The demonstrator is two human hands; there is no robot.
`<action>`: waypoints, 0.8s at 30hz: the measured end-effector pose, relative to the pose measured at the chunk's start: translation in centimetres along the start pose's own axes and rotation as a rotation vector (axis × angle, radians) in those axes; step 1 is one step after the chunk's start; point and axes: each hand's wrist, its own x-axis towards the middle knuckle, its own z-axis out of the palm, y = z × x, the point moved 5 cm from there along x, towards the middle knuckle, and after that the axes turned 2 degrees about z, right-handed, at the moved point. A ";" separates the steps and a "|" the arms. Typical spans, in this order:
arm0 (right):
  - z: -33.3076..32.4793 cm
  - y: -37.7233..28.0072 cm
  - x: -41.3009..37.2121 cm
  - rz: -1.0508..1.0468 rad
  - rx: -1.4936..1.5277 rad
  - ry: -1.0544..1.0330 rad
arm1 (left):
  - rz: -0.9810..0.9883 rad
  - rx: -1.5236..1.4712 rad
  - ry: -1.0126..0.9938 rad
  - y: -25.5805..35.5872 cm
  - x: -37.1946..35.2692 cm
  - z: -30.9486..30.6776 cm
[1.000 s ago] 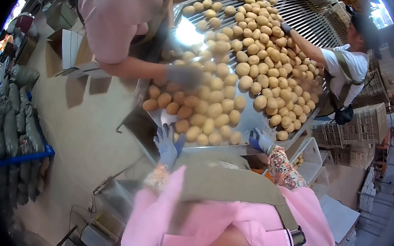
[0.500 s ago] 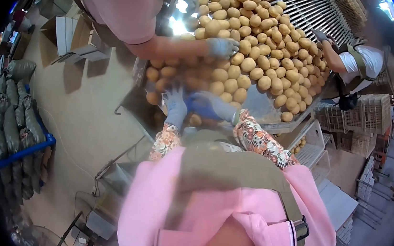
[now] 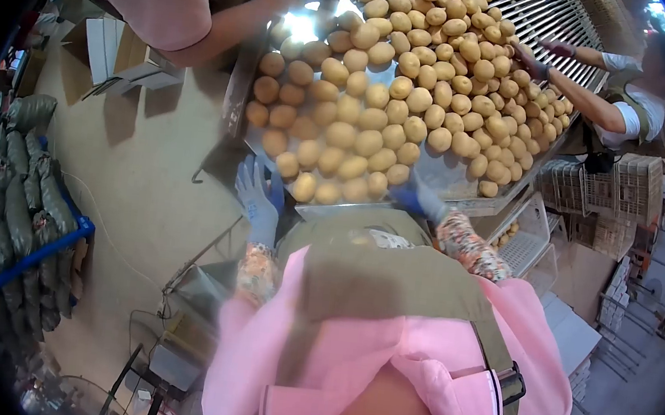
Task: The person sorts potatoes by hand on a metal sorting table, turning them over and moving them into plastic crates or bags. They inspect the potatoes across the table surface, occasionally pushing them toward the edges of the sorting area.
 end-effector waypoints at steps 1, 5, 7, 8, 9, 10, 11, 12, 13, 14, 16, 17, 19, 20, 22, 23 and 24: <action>1.7 -0.1 -0.5 -0.265 -0.578 0.227 | 0.015 -0.025 0.030 0.8 1.0 0.1; 8.9 -5.6 -3.0 -0.109 -0.571 -0.213 | 0.128 -0.243 -0.033 4.9 5.9 2.9; 10.5 -3.2 -1.8 -0.183 -0.657 -0.303 | 0.183 -0.213 -0.157 7.6 6.4 6.5; 11.4 -3.5 -1.4 -0.178 -0.653 -0.305 | 0.086 -0.218 -0.315 10.0 7.4 5.2; 12.7 -5.3 -1.5 -0.273 -0.566 -0.361 | 0.087 -0.045 -0.412 10.8 6.7 6.0; 12.9 -6.9 -1.3 -0.370 -0.481 -0.410 | 0.092 0.124 -0.503 11.6 6.5 6.6; 11.3 -6.1 0.4 -0.205 -0.869 -0.354 | 0.113 0.112 -0.536 11.5 6.0 6.4; 8.6 -4.8 3.3 -0.204 -0.871 -0.344 | 0.132 0.101 -0.572 11.5 5.7 5.3; 5.3 -3.5 6.3 -0.349 -0.955 -0.247 | 0.083 0.166 -0.670 11.3 5.5 4.6; 2.3 -1.7 7.9 -0.492 -1.034 -0.151 | 0.088 0.166 -0.675 10.7 4.8 4.3; 1.7 -12.0 -2.1 0.025 0.095 0.202 | 0.097 0.242 -0.573 8.3 2.6 4.2; -0.7 -13.4 -3.6 -0.147 -0.278 0.346 | 0.096 0.283 -0.519 7.0 1.5 3.8; -5.3 -14.1 -4.5 -0.358 -0.830 0.601 | 0.118 0.161 -0.402 4.8 -0.7 2.5; -8.5 -11.6 -2.9 -0.386 -1.009 0.728 | 0.153 0.031 -0.283 4.1 -1.5 1.3; -11.9 -4.1 -0.1 -0.468 -0.899 0.446 | 0.128 0.016 -0.223 2.5 -3.5 -0.1; -9.2 -3.4 -1.7 -0.271 -0.667 0.149 | 0.101 -0.005 -0.159 1.9 -4.0 -0.9; -5.5 -1.2 -1.7 0.078 0.142 0.053 | 0.103 -0.002 -0.164 1.7 -4.0 -1.2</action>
